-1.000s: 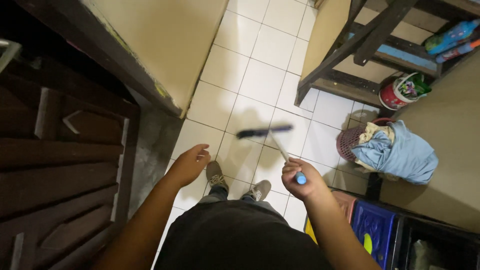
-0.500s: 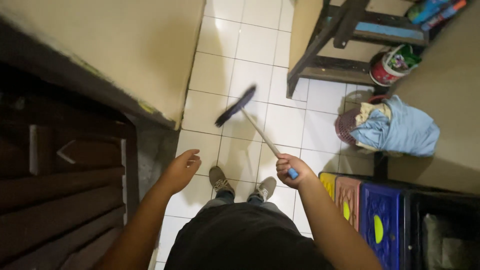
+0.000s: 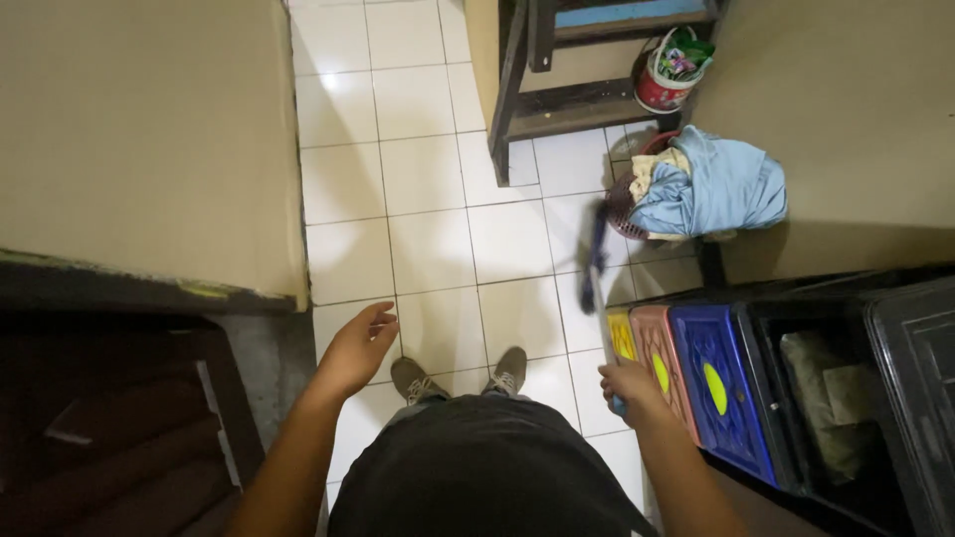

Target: The person sweeps the tiled floor using a broom, moving dust and debris along a hallway and into a room with leather chairs.

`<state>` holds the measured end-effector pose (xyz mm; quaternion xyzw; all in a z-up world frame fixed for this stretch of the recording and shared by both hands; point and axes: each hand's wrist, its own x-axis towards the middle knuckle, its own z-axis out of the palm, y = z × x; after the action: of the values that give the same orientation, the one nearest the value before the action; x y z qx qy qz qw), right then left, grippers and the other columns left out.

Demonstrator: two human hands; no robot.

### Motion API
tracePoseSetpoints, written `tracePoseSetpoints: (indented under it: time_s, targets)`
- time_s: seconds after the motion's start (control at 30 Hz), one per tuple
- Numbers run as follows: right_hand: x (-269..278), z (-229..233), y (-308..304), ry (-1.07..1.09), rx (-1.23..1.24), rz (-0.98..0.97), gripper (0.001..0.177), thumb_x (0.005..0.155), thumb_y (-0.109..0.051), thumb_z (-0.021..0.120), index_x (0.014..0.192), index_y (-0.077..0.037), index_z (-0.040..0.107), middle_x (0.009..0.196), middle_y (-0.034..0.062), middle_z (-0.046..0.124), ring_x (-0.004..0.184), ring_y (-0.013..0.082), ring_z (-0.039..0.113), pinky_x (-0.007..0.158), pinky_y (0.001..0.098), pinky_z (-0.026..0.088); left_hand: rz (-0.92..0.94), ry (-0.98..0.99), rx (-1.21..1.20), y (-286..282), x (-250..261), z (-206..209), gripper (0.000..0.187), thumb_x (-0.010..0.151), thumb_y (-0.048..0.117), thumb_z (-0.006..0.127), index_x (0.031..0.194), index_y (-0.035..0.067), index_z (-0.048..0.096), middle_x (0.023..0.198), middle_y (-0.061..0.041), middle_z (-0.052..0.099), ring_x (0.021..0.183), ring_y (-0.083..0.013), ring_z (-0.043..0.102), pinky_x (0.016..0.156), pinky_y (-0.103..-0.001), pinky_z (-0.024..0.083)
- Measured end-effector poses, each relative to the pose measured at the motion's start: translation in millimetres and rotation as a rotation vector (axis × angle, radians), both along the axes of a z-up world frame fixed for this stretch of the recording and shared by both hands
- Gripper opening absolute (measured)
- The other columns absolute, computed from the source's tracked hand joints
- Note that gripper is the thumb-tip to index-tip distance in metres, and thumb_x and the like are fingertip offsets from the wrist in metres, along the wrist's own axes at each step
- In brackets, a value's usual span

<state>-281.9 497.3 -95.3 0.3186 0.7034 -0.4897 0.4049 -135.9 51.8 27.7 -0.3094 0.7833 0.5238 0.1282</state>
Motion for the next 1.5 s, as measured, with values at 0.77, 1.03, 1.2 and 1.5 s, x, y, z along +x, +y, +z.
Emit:
tracePoseSetpoints:
  time_s: [0.77,1.03,1.2,1.5]
  targets:
    - [-100,37,139,0.026,0.009,0.322,0.052,0.091,-0.021,0.067,0.143,-0.015,0.059,0.073,0.0010,0.054,0.054,0.0112,0.046,0.048,0.0269,0.038,0.118,0.000,0.075,76,-51,-15,0.047,0.097,0.026,0.059,0.141,0.007,0.057,0.128,-0.010,0.069,0.117,-0.0215,0.064,0.100,-0.035,0.049]
    - [-101,-80,101,0.132,0.165,0.383,0.046,0.087,-0.015,0.068,0.132,-0.010,0.062,0.070,0.0068,0.063,0.052,0.0156,0.056,0.045,0.0325,0.045,0.050,-0.010,0.086,53,-51,-32,0.049,0.096,0.027,0.061,0.141,0.007,0.057,0.127,-0.011,0.070,0.117,-0.0220,0.066,0.098,-0.035,0.052]
    - [-79,-43,58,-0.074,0.092,0.342,0.041,0.087,-0.017,0.071,0.127,-0.012,0.067,0.069,0.0054,0.061,0.049,0.0137,0.051,0.044,0.0308,0.040,-0.073,-0.053,0.084,37,-93,-22,0.050,0.097,0.029,0.059,0.142,0.009,0.055,0.130,-0.009,0.069,0.119,-0.0229,0.065,0.099,-0.036,0.051]
    - [-130,123,47,-0.188,0.144,0.195,0.033,0.091,-0.035,0.070,0.121,-0.024,0.074,0.068,-0.0035,0.041,0.054,0.0091,0.035,0.054,0.0264,0.027,-0.214,-0.019,0.048,0,-173,5,0.051,0.095,0.030,0.059,0.143,0.010,0.055,0.129,-0.011,0.070,0.121,-0.0249,0.067,0.101,-0.038,0.051]
